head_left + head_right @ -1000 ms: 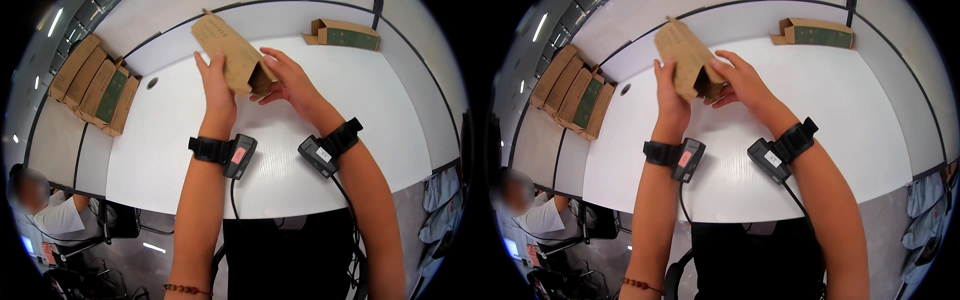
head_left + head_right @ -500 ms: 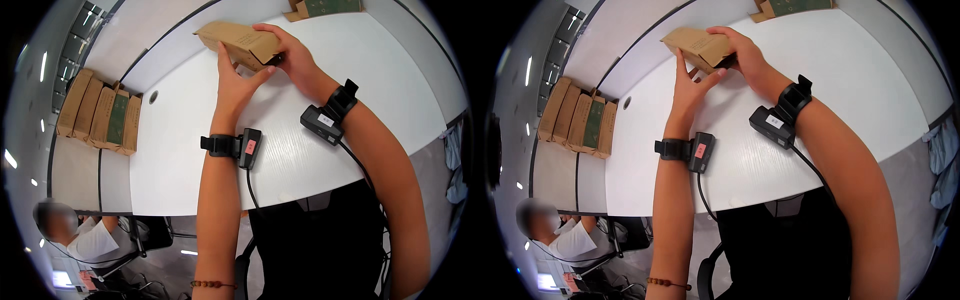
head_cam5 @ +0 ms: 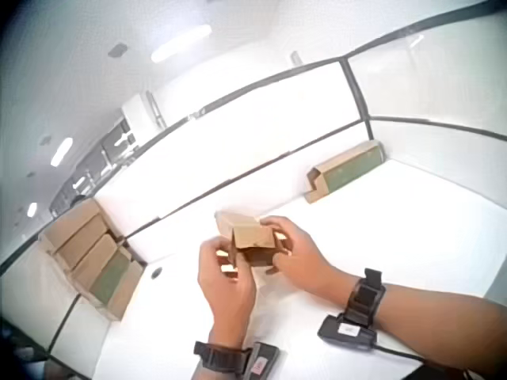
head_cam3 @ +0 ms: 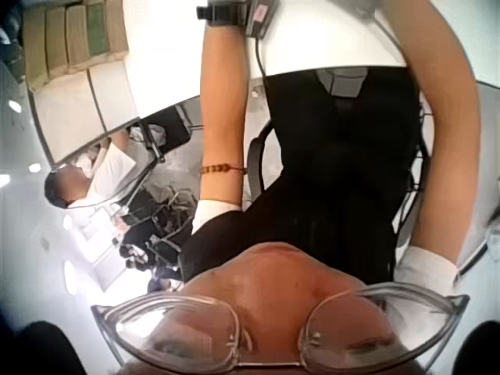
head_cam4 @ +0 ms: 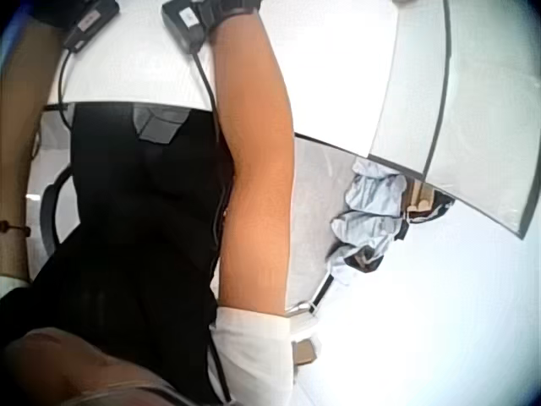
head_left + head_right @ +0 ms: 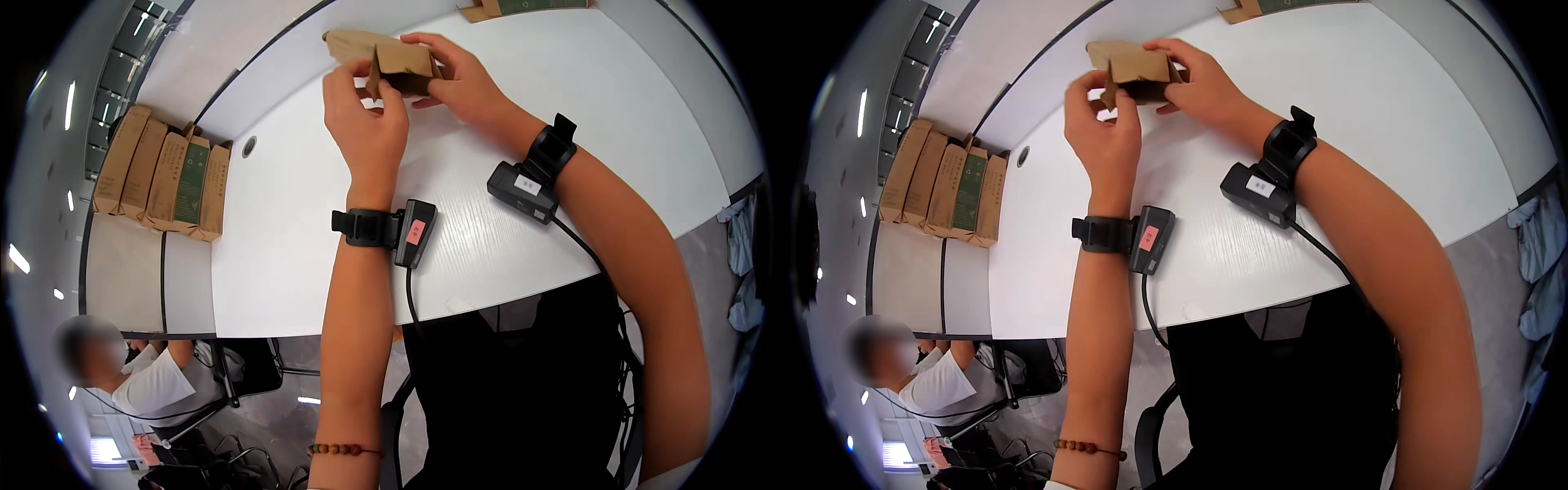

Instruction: Folding and stacking cardboard product boxes at a desk.

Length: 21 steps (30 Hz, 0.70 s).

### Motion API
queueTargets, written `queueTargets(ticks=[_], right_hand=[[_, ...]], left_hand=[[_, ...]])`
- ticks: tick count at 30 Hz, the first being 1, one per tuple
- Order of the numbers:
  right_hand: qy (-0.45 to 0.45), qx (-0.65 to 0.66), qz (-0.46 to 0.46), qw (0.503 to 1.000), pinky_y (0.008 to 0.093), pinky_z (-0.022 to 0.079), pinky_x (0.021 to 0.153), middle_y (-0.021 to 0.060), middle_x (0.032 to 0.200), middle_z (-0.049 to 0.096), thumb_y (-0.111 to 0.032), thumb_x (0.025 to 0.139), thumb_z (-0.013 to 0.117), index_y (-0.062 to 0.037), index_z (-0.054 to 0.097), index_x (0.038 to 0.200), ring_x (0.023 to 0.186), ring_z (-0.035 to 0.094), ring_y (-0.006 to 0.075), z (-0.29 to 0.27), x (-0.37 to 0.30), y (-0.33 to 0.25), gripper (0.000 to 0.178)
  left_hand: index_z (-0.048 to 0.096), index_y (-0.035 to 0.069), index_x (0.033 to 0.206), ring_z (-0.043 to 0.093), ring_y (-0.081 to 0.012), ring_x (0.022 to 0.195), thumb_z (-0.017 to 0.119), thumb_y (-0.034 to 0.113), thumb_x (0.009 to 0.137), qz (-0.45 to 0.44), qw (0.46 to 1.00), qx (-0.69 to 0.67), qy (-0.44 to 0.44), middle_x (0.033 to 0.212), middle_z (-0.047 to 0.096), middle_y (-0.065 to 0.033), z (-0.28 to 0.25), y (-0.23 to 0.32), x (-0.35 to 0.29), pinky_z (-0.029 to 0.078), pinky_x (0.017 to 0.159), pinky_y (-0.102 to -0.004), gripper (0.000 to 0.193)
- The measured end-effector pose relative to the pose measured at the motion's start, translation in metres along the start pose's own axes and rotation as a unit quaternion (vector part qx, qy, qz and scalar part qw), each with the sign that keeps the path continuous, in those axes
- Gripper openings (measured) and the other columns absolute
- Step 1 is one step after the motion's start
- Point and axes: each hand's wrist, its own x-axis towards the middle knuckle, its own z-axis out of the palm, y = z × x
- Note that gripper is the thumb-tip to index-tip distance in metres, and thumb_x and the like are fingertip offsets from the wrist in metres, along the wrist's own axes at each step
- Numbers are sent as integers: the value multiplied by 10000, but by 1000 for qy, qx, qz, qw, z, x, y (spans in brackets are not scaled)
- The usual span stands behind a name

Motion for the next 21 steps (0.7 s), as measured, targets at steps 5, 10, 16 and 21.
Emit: queueTargets(ticks=[5, 10, 16, 21], right_hand=[[123, -114, -193, 967, 340, 655, 810, 134, 1356, 517, 95, 884, 509, -30, 496, 1229, 1195, 621, 303, 23, -8, -7, 367], [144, -213, -262, 930, 352, 644, 805, 117, 1206, 634, 64, 909, 549, -2, 561, 1029, 1086, 674, 276, 15, -7, -6, 137], [143, -195, -264, 934, 345, 634, 785, 103, 1165, 661, 17, 911, 620, -20, 647, 1111, 1066, 686, 259, 19, -7, -6, 206], [123, -237, -266, 926, 352, 626, 816, 115, 1175, 657, 19, 914, 613, -27, 622, 1168, 1101, 677, 261, 19, -8, -6, 258]], left_hand=[[515, 36, 1301, 619, -171, 839, 595, 1, 954, 94, 994, 37, 48, 1118, 588, -87, -1, -8, 4, 529, 587, -251, 358], [562, 38, 1254, 611, -158, 772, 648, 69, 954, 79, 995, 8, 58, 996, 619, -88, 0, -1, 8, 504, 577, -272, 313], [593, 41, 1172, 551, -126, 672, 662, 228, 986, -13, 998, -18, 58, 753, 586, -41, -4, 4, 5, 461, 581, -281, 272], [585, 47, 1141, 535, -118, 650, 646, 239, 996, -48, 995, -51, 70, 713, 551, -23, -3, 2, 6, 447, 574, -278, 248]])
